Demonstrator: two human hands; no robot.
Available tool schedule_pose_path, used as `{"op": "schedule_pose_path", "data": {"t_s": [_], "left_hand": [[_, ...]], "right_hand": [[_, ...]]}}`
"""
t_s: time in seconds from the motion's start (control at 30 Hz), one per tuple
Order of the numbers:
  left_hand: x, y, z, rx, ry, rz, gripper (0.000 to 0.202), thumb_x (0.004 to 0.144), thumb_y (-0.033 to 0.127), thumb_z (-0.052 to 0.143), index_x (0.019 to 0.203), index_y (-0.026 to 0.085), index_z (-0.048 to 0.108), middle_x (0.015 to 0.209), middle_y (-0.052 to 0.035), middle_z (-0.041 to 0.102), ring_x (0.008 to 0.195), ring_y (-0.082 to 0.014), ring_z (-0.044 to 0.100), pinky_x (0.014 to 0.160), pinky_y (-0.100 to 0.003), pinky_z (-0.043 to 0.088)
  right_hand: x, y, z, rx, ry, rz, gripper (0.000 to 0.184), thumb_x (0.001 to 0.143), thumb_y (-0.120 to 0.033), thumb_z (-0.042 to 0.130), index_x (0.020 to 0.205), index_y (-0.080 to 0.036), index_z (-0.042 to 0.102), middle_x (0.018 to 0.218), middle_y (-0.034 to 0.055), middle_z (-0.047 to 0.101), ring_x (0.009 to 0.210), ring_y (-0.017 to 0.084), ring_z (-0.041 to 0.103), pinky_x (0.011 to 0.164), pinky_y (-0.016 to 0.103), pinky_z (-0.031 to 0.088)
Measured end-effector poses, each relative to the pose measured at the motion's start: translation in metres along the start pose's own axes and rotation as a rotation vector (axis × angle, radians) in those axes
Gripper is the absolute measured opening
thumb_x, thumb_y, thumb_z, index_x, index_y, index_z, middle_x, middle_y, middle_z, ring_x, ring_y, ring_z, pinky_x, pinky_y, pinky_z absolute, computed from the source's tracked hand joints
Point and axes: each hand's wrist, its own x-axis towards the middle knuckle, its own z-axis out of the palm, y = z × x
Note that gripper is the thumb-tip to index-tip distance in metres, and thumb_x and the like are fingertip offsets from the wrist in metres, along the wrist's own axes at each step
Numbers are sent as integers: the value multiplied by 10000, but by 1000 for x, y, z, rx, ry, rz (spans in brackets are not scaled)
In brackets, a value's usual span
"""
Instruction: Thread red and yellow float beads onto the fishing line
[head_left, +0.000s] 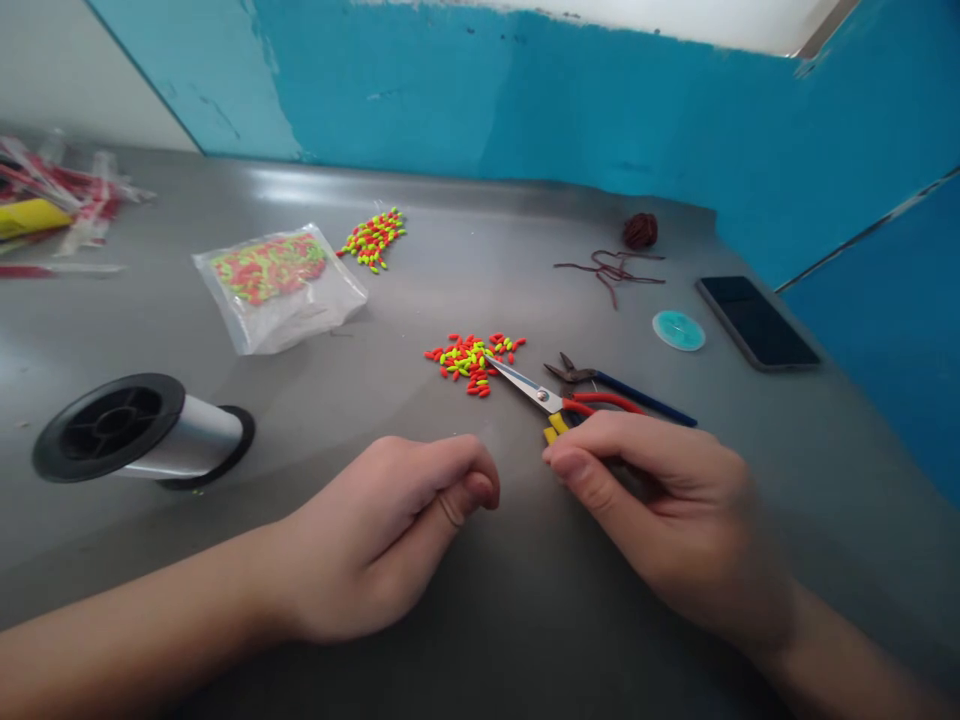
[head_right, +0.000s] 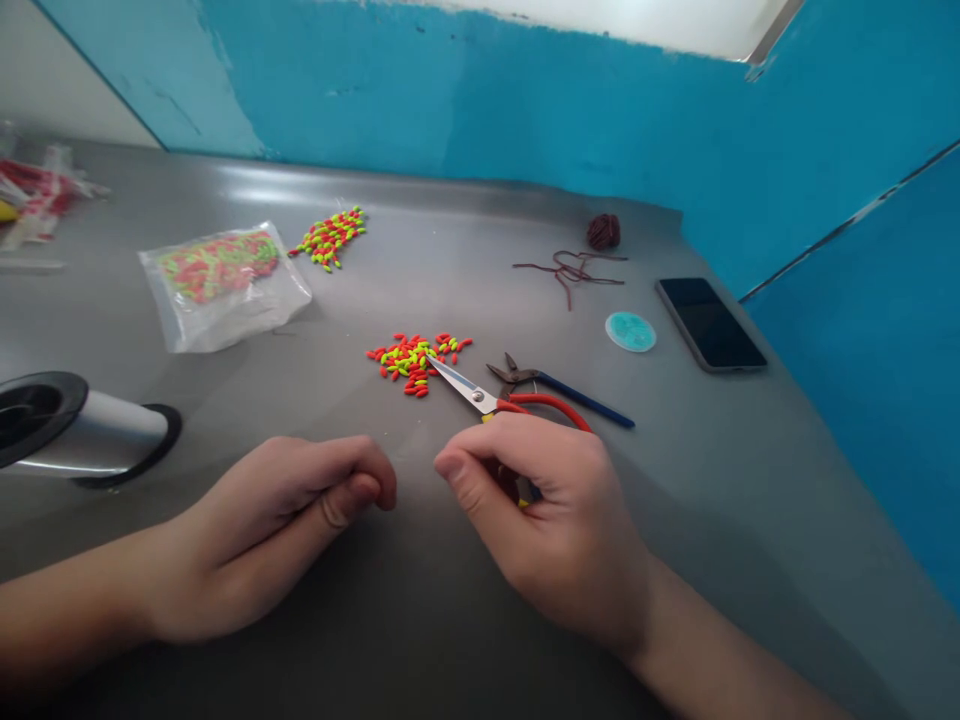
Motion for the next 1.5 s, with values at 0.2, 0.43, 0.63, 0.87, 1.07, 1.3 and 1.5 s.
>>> {"op": "schedule_pose_path", "data": {"t_s": [0.2,0.43,0.63,0.87,1.07,1.3,1.5], "left_hand": [[3,11,7,-101,4,-136,140,1117,315,505,1171,262,623,800,47,598,664,-133,553,593,-244,446],[6,27,17,-694,37,-306,349,1096,415,642,1404,316,510,1105,-5,688,894,-140,618,778,-256,527],[1,23,26,-833,-59,-496,351,1090,599,583,1298,317,581,778,76,550,618,-105,351,506,-240,274],[-2,20,28,-642,5,-537,373,1068,653,574,1074,281,607,650,101,458,543,-101,317,443,-231,223],[5,20,25,-583,34,-552,406,1065,648,571,990,253,634,614,95,411,534,-102,288,459,-245,185],[11,25,18,-595,93,-557,390,1087,587,561,944,224,589,618,101,373,555,-104,227,476,-250,161],[10,22,16,-555,96,-527,402,1080,595,571,937,221,597,673,79,410,607,-117,289,528,-262,208]], "right_hand": [[0,5,4,-39,28,-41,132,1005,-140,725,913,-227,765,834,-18,803,738,136,725,669,251,536],[-3,5,10,55,-118,-229,141,1025,-41,666,1036,-124,779,930,78,800,829,155,759,755,267,586],[-6,2,14,52,-112,-239,168,999,-6,651,996,-108,785,881,84,795,781,150,749,711,264,587],[-5,0,14,37,-83,-199,173,966,-8,656,916,-136,762,798,47,765,694,134,696,642,275,545],[-3,-4,11,-27,-61,-167,181,928,-33,648,836,-161,737,724,4,713,626,111,629,603,264,513],[21,39,-33,-467,358,1,126,1006,-226,674,971,-249,793,912,23,806,740,177,717,647,299,556],[35,129,-84,-862,367,234,213,1003,-308,753,1169,-179,785,1195,145,774,1013,296,732,910,488,606]]}}
